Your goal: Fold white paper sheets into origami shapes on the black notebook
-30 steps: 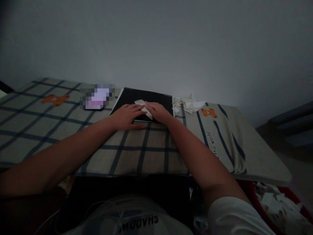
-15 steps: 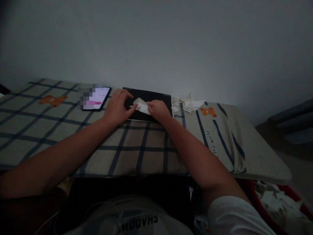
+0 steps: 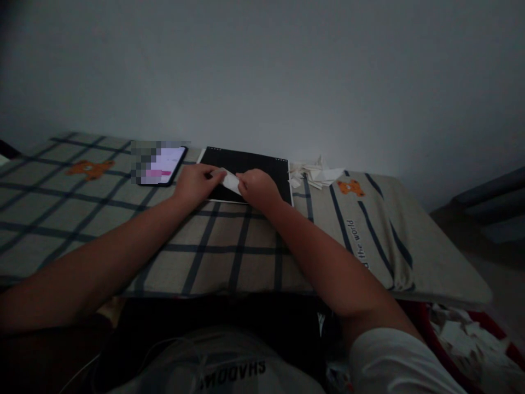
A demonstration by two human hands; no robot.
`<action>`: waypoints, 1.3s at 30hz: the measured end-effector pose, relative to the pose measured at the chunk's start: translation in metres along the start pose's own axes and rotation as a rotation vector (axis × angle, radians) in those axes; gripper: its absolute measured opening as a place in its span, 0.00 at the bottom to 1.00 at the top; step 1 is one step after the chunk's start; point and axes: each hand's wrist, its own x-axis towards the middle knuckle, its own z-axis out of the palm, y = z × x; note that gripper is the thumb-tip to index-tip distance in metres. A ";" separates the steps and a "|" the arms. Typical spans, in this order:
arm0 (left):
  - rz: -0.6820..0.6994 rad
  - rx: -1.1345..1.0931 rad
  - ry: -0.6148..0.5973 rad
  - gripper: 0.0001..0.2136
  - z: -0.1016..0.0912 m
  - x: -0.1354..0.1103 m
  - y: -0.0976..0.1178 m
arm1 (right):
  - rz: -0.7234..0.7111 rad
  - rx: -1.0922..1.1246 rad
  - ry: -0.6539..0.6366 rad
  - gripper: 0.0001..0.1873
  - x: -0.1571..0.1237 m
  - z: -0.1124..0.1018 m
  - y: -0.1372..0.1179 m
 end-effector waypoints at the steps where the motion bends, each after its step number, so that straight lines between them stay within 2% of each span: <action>1: -0.005 -0.003 0.001 0.16 0.000 0.000 0.001 | 0.004 -0.010 -0.001 0.20 0.000 0.000 -0.001; 20: 0.000 -0.099 -0.099 0.13 0.004 0.003 -0.002 | 0.086 -0.050 -0.063 0.20 0.002 -0.001 0.002; 26: 0.033 -0.010 -0.097 0.16 0.005 -0.001 0.004 | 0.086 -0.067 -0.087 0.20 0.002 -0.003 -0.002; 30: 0.012 0.025 -0.065 0.16 0.003 -0.002 0.004 | 0.047 -0.061 -0.056 0.20 0.001 -0.001 -0.001; 34: -0.045 -0.001 -0.059 0.19 0.003 -0.001 0.001 | 0.019 -0.064 -0.031 0.20 0.000 0.001 -0.001; 39: -0.038 -0.069 -0.044 0.16 0.003 0.000 -0.001 | -0.001 -0.059 -0.043 0.20 0.000 0.000 -0.005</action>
